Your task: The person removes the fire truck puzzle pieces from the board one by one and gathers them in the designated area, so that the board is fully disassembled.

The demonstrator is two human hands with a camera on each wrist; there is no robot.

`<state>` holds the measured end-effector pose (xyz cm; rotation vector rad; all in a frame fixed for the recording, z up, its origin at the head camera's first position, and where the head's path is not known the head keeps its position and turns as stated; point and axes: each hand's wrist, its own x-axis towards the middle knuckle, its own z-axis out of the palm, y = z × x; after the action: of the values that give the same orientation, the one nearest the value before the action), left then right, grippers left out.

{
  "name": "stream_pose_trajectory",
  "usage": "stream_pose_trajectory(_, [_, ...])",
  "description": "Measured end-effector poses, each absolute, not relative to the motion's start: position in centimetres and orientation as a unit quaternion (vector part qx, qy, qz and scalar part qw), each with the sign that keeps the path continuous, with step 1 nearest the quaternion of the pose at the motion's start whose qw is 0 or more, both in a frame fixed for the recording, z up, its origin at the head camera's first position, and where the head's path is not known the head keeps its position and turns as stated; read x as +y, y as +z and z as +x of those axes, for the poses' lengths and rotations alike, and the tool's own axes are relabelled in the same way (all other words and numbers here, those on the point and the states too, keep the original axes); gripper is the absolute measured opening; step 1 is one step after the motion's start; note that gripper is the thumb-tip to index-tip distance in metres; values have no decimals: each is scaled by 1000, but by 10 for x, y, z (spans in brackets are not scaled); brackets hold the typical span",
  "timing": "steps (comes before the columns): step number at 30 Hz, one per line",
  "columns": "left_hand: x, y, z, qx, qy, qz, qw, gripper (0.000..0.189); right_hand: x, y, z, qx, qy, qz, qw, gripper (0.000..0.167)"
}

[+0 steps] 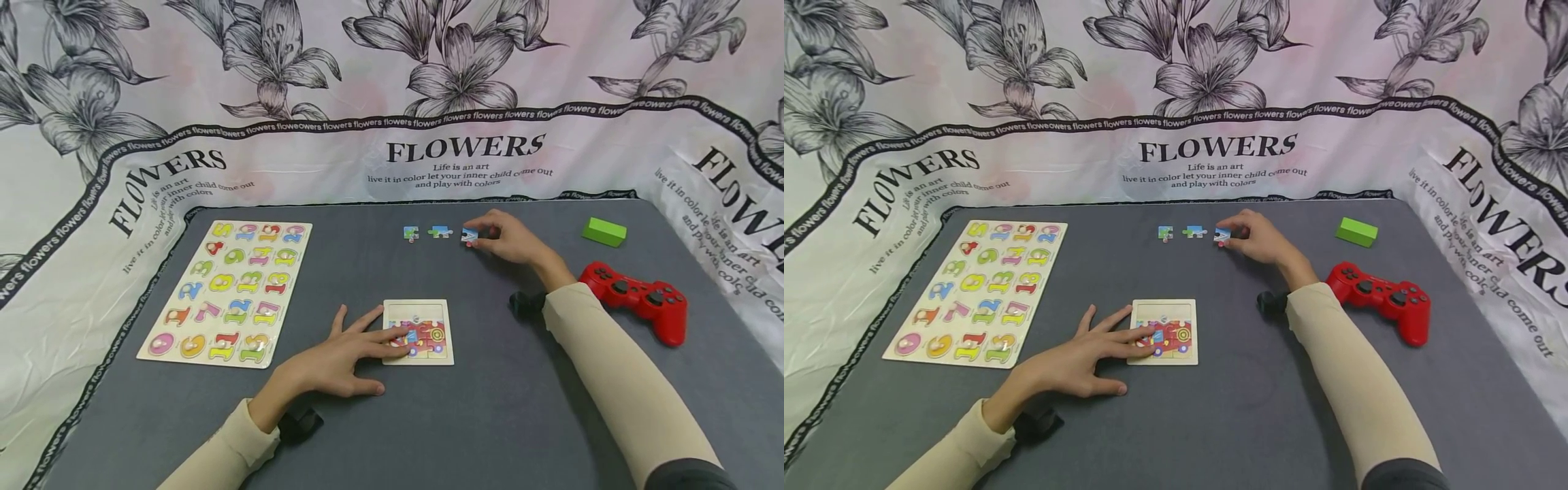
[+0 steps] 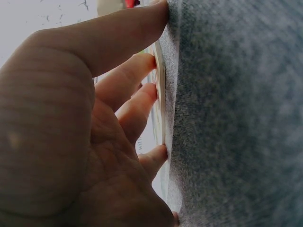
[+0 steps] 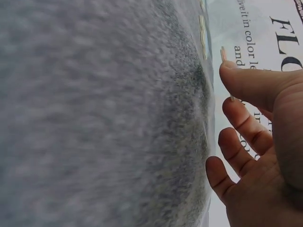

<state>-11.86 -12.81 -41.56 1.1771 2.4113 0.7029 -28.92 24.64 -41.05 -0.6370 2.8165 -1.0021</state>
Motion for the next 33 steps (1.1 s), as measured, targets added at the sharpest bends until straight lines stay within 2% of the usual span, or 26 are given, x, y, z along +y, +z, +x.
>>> stream_pose_trajectory(15, [-128, -418, -120, 858, 238, 414, 189, 69, 232, -405, -312, 946, -245, -205, 51, 37])
stream_pose_trajectory(20, [-128, -417, -120, 858, 238, 413, 193, 69, 234, -404, -313, 945, -249, -199, 67, 38])
stream_pose_trajectory(33, [-128, -416, -119, 854, 247, 419, 186, 69, 242, -409, -312, 942, -266, -196, 61, 38])
